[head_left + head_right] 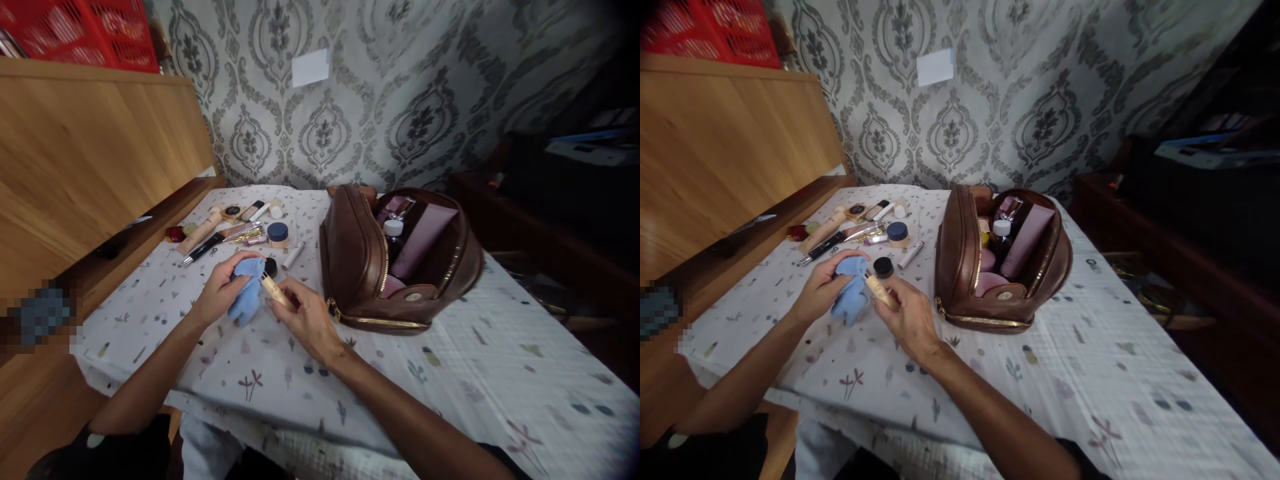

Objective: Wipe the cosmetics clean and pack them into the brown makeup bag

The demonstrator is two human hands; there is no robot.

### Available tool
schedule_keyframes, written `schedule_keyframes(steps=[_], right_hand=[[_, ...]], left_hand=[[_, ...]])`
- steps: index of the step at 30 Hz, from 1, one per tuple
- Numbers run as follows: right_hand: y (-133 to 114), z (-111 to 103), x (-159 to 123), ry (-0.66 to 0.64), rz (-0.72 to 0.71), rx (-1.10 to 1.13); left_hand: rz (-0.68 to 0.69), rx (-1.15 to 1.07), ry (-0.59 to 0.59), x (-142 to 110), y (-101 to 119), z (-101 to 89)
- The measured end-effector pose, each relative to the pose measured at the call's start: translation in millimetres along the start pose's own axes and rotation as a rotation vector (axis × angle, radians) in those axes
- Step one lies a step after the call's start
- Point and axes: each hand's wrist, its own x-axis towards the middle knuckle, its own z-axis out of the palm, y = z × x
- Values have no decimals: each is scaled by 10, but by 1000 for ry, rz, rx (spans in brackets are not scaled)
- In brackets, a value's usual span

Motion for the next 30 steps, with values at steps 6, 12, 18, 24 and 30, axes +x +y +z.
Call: schedule_keyframes(steps=[6, 12, 18, 24, 30], right_hand=[[60, 9, -12, 123, -175, -278], [50, -21, -15, 89, -156, -196], [-17, -19, -23, -54, 52, 111], [-15, -11, 11, 18, 57, 314], [18, 0, 36, 75, 67, 305]], left_hand=[[-83, -4, 55, 2, -83, 43], [-142, -80, 56, -4, -117, 52], [-93, -64, 16, 19, -114, -1], [-188, -284, 58, 19, -101, 180], [-211, -306, -128, 12, -52, 277]])
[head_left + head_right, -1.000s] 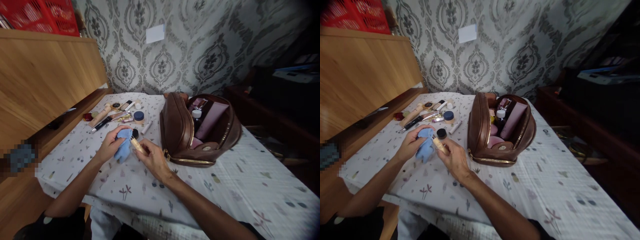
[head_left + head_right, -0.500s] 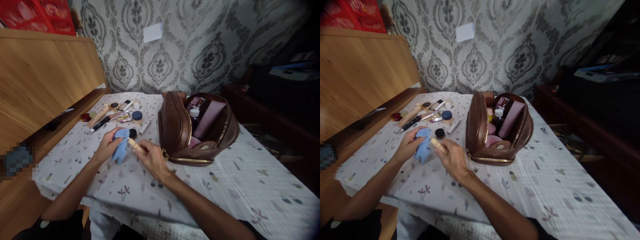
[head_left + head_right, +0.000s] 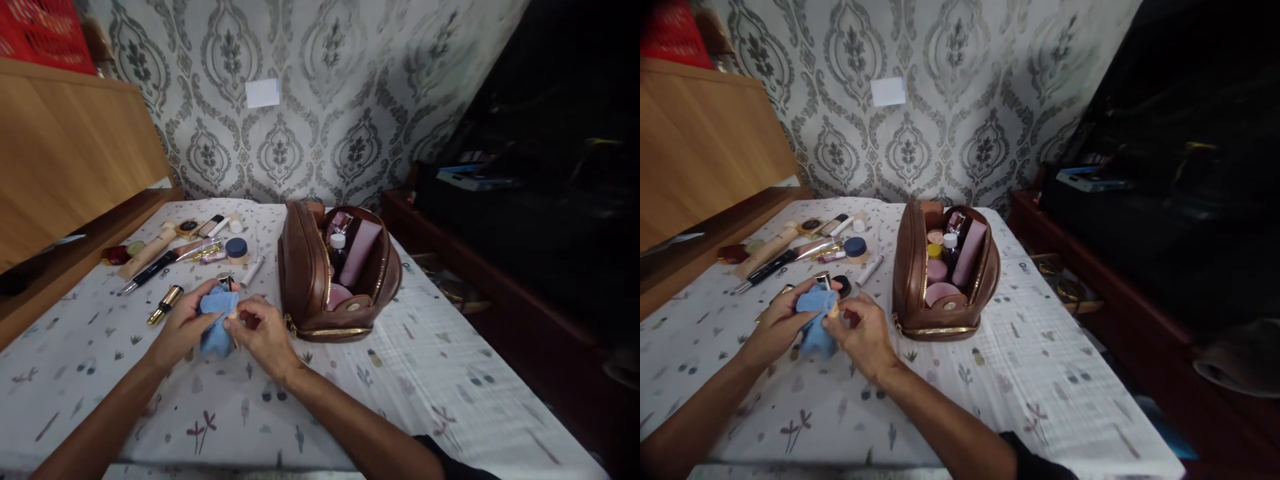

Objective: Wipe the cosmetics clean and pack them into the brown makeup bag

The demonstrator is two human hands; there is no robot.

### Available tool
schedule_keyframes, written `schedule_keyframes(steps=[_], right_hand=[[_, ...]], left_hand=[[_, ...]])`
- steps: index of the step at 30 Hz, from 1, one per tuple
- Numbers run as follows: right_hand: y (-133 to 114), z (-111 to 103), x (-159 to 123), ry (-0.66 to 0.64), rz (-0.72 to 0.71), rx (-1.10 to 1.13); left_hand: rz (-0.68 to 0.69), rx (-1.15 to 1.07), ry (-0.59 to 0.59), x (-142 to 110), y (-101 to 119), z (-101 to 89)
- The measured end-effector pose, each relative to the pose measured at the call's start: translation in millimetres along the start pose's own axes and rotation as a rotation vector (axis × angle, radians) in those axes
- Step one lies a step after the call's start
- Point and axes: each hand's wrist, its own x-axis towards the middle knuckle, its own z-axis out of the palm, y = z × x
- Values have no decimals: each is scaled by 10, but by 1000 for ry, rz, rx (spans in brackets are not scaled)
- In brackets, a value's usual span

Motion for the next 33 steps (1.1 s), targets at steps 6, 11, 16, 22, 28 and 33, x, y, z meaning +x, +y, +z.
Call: schedule_keyframes(steps=[6, 11, 16, 22, 28, 33], right_hand=[[-25, 28, 18, -52, 104, 202], [-60, 29, 45, 2, 118, 325], [-51, 37, 40, -4, 129, 338], [-86, 36, 6, -57, 83, 325], [-195, -36, -144, -74, -7, 201], [-548, -276, -276, -63, -24, 246]], left_hand=[[-40, 10, 40, -51, -53, -51], [-59, 21, -101, -229, -129, -67], [-22, 115, -135, -319, -164, 7], [-4, 102, -143, -315, -142, 40], [-60, 130, -144, -381, -126, -32], [-70, 132, -227, -371, -84, -62]])
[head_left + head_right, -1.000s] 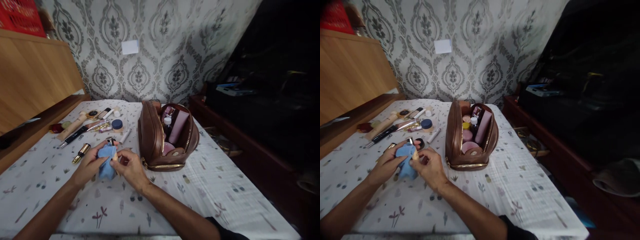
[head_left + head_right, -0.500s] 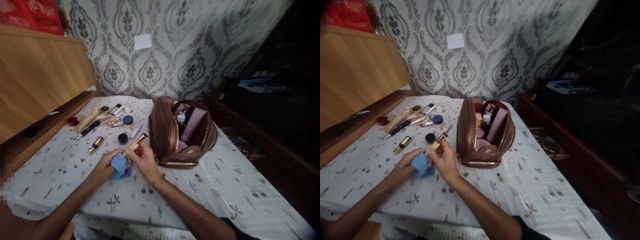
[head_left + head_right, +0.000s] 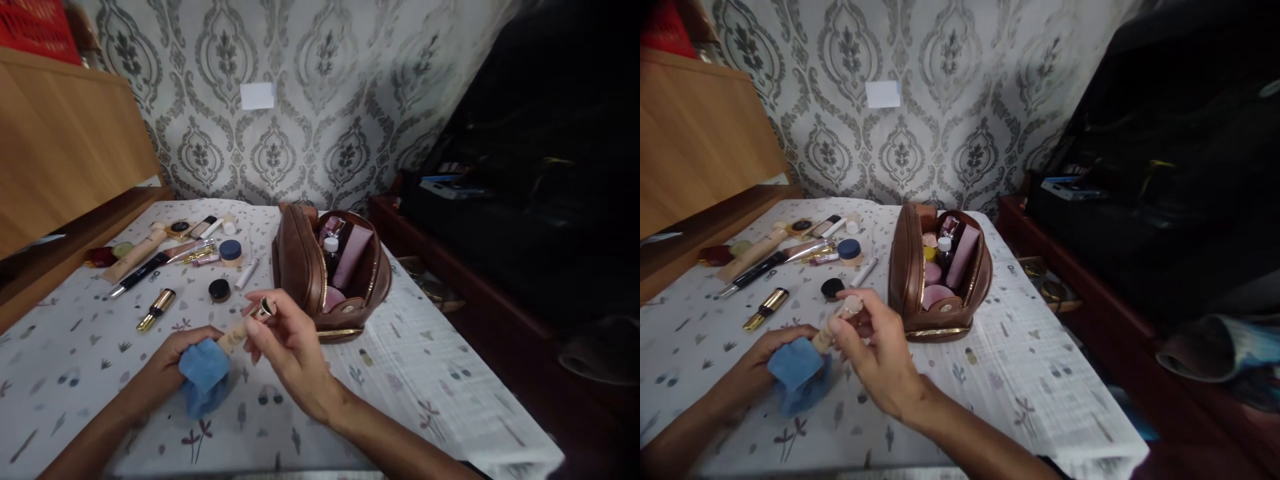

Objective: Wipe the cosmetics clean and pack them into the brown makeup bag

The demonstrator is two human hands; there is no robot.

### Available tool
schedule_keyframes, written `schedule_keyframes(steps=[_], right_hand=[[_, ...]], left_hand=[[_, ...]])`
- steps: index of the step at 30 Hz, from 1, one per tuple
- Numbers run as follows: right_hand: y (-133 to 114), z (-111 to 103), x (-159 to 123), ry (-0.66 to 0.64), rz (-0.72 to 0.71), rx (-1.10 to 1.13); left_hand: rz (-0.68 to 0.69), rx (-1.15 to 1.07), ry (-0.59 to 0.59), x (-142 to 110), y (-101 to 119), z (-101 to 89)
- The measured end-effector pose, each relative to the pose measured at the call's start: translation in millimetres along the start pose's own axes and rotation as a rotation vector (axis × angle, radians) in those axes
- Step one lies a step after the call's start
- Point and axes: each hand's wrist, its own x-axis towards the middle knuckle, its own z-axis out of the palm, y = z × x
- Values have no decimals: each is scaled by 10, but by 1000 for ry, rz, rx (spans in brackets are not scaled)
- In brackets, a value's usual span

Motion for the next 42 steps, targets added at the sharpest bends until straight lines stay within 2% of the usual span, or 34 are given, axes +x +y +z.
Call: schedule_keyframes(steps=[4, 7, 11, 14, 18, 24, 31, 37, 42], right_hand=[[-408, -219, -70, 46, -58, -51], [-734, -446, -71, 99, -85, -151], [-1128, -779, 4, 335, -274, -337], [-1272, -995, 63, 445, -332, -486], [-1257, -1169, 98, 454, -327, -595], [-1214, -1184, 149, 508, -328, -580], [-1133, -1395, 331, 479, -501, -679], [-868, -1622, 462, 389, -311, -972], [-770, -1657, 536, 345, -232, -1214]], left_hand=[[-8, 15, -62, 74, 138, 37], [42, 33, -120, 177, 248, 85], [121, 56, -179, 353, 307, 111], [111, 67, -249, 489, 240, 96], [95, 66, -270, 649, 43, 92], [42, 36, -300, 789, -135, 149], [10, 55, -257, 812, -199, 144], [-60, 108, -261, 799, -159, 144], [-58, 118, -264, 800, -192, 133]])
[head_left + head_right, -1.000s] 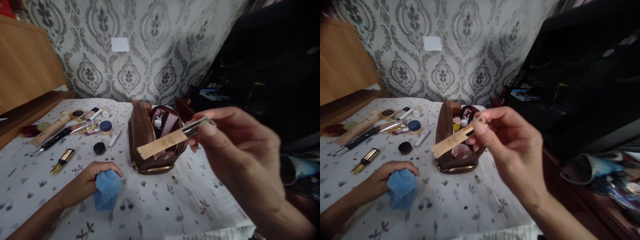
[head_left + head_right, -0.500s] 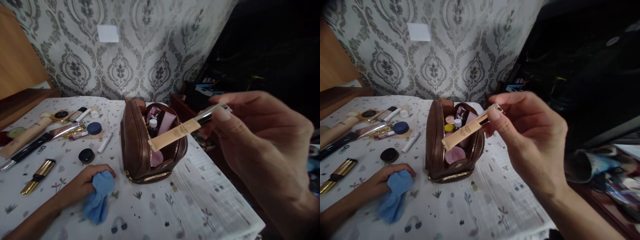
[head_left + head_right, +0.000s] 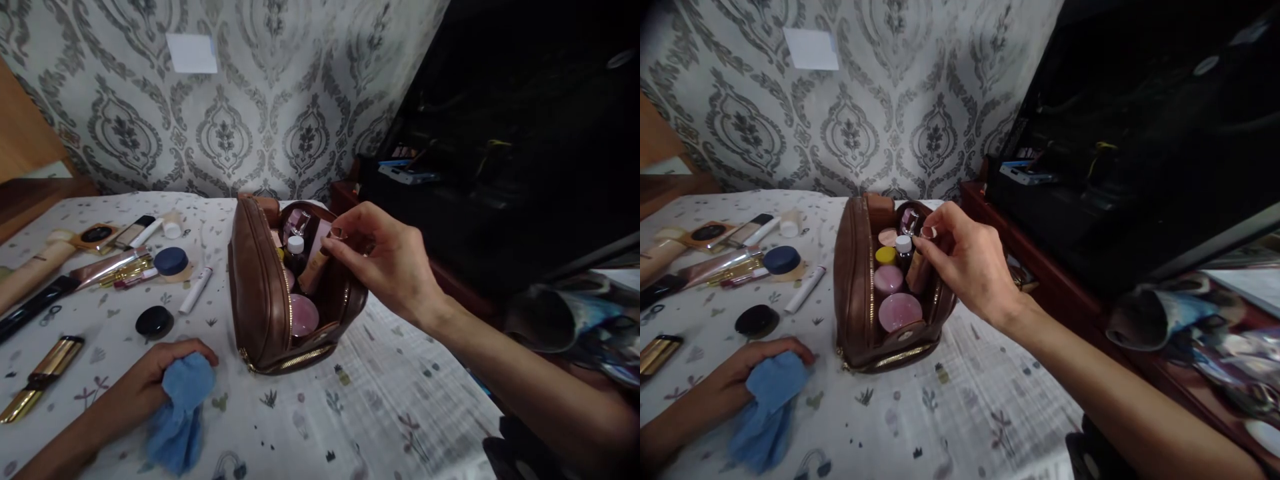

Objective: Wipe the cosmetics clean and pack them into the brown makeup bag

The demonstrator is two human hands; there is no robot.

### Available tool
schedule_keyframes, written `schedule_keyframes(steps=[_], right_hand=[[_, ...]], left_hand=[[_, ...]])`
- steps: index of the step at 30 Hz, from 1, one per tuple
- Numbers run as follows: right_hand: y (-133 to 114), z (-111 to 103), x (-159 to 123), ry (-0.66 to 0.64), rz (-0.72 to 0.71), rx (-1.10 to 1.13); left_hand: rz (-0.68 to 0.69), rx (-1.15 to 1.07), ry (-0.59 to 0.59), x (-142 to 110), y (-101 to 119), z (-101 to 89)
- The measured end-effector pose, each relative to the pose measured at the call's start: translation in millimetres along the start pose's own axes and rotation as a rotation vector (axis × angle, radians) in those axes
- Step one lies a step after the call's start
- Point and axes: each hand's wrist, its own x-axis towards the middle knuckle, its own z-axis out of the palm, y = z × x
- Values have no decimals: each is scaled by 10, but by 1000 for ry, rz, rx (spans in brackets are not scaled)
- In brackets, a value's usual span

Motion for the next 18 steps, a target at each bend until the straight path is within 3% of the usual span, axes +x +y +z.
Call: schedule_keyframes(steps=[6, 10, 18], right_hand=[[-40, 34, 56, -102, -16, -203], [-11, 56, 45, -166, -130, -312], [36, 77, 6, -167, -336, -534]], left_hand=[[-16, -17, 59, -22, 44, 14], [25, -12, 41, -16, 8, 13], [50, 15, 27, -6, -147, -7]])
